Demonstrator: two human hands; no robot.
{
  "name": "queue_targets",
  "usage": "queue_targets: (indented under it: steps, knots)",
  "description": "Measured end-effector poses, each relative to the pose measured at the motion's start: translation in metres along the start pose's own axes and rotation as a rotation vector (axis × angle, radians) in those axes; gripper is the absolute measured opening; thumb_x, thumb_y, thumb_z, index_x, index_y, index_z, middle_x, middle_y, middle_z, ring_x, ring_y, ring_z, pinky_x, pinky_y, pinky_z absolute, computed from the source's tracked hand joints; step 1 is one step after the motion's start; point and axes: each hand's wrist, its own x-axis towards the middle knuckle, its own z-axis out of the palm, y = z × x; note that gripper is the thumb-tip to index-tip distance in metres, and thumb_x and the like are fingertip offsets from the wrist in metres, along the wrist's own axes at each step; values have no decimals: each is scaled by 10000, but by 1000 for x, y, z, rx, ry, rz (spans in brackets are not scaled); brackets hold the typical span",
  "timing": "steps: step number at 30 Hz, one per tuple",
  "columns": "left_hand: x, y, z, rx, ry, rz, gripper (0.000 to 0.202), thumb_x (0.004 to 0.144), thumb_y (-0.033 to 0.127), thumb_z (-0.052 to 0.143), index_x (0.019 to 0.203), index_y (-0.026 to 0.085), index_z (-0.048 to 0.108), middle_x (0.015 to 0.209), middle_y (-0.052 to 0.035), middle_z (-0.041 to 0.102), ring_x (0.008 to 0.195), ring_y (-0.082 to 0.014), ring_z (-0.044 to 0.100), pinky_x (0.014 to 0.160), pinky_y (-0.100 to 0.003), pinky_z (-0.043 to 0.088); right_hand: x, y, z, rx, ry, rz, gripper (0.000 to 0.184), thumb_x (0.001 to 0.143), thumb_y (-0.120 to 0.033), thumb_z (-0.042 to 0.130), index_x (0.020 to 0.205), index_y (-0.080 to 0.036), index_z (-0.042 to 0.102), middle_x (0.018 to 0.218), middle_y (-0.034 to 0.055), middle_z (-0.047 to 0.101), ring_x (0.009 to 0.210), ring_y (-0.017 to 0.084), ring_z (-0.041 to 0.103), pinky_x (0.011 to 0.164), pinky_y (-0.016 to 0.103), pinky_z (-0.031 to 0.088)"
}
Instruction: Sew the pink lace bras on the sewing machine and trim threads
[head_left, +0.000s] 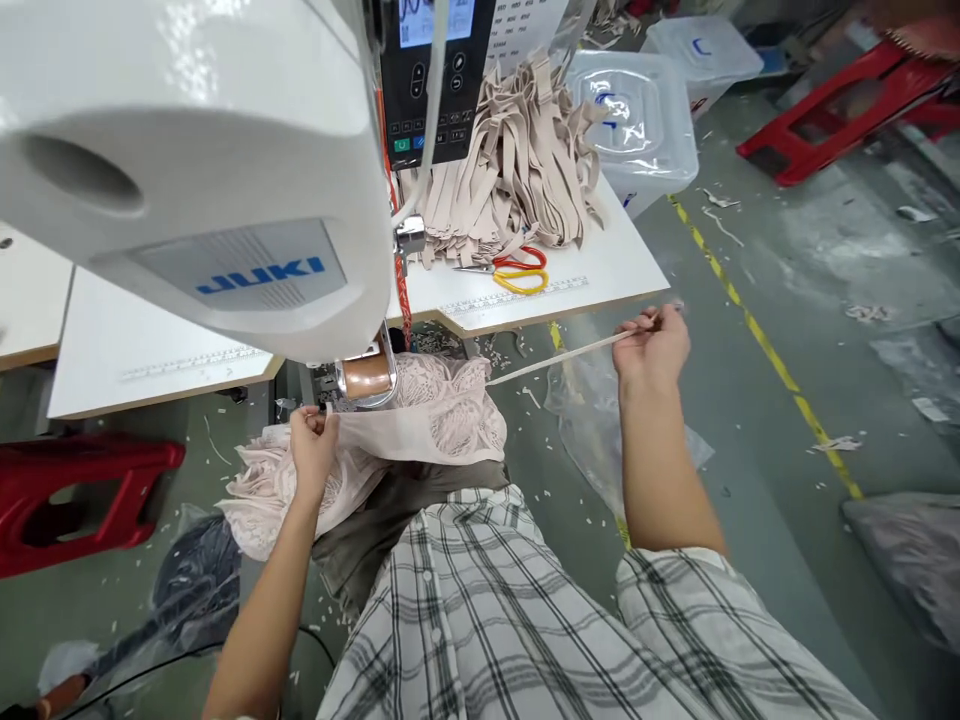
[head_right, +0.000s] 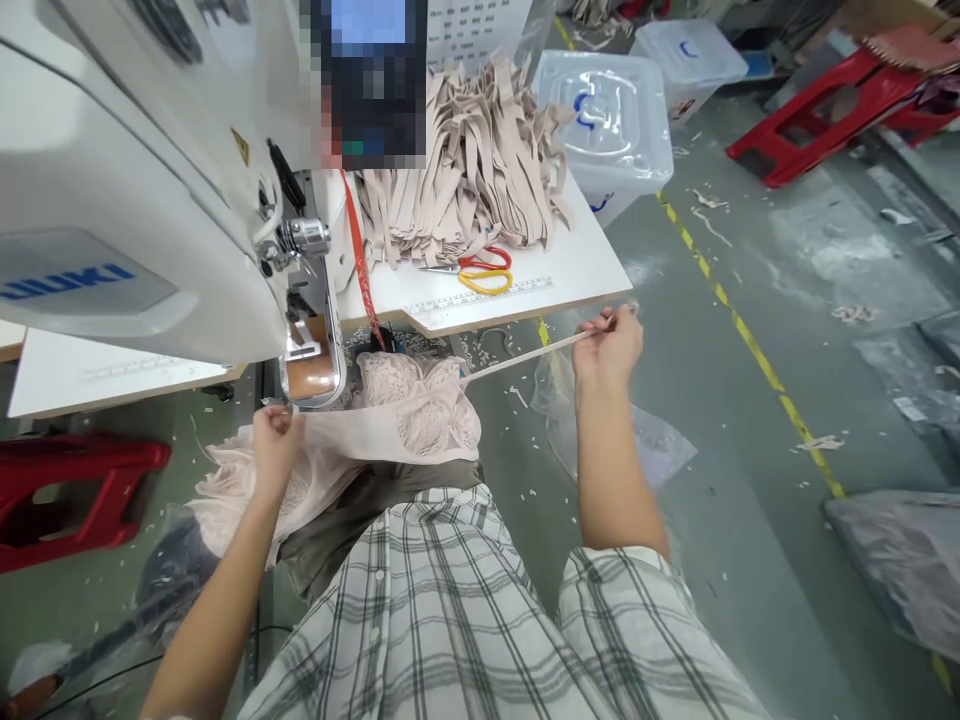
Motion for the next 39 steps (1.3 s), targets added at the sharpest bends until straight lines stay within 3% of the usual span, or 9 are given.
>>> queue_targets:
  steps: [3, 5, 10, 14, 19, 25, 28, 32, 39]
  knots:
    - [-2, 6, 17, 23, 139, 47, 265, 902, 317, 479, 1123, 172, 462, 814, -4, 552, 739, -161, 539, 713, -272, 424, -23, 5, 13, -41, 55, -28, 263, 916, -318, 526, 748, -240, 338, 678, -103, 464, 409, 17, 222, 400, 180, 209]
    - [-10, 18, 19, 47, 101, 103, 181, 909, 316, 497, 1029, 188, 539, 773, 1, 565, 712, -161, 536, 685, -268, 411, -58, 14, 25, -119, -44, -21, 230, 859, -354, 629, 819, -231, 439, 761, -72, 555, 433, 22, 290, 401, 188, 212]
    - [-42, 71, 4, 53, -228, 312, 180, 899, 327, 564, 956, 217, 695, 848, -18, 715, 732, -166, 624, 683, -261, 456, -172, 23, 50, -692, -930, -109, 205, 824, -344, 715, 872, -212, 566, 849, -5, 628, 666, 106, 523, 599, 232, 402]
    - [-63, 106, -9, 85, -445, 532, 302, 916, 380, 595, 1129, 189, 691, 1043, -70, 751, 823, -180, 677, 713, -271, 497, -220, 12, 58, -806, -1222, -173, 165, 908, -359, 614, 949, -218, 539, 872, 0, 654, 612, 103, 508, 581, 234, 366]
    - [-70, 110, -12, 210, -433, 653, 196, 968, 295, 530, 968, 182, 689, 851, -41, 737, 741, -159, 665, 650, -252, 474, -226, 6, 67, -864, -1309, -171, 134, 918, -325, 601, 979, -212, 565, 819, -16, 646, 636, 110, 531, 608, 234, 356]
    - [-75, 95, -5, 387, -224, 833, 322, 1006, 339, 422, 792, 173, 596, 670, -25, 641, 583, -153, 588, 529, -262, 362, -220, -3, 79, -780, -1428, -86, 153, 919, -331, 610, 932, -218, 713, 844, 9, 689, 820, 142, 601, 716, 250, 388]
    - [-73, 97, -9, 330, -284, 791, 338, 1009, 356, 423, 775, 180, 591, 654, -19, 638, 580, -146, 589, 527, -251, 378, -213, -2, 78, -678, -1354, 67, 175, 880, -351, 648, 868, -201, 736, 788, 6, 672, 735, 132, 583, 664, 249, 397]
    - [-70, 105, -27, 245, -468, 789, 256, 1018, 252, 394, 1048, 180, 638, 922, -59, 739, 824, -165, 694, 676, -249, 490, -202, 3, 75, -477, -1145, 253, 259, 829, -446, 698, 881, -195, 732, 795, 6, 667, 687, 127, 567, 640, 257, 425]
    - [-79, 124, -45, 371, -467, 902, 181, 996, 242, 439, 917, 198, 595, 675, 12, 670, 540, -145, 602, 507, -242, 393, -211, -20, 81, -511, -1778, -382, 163, 940, -289, 587, 941, -197, 722, 1160, 75, 640, 1042, 158, 595, 868, 270, 456]
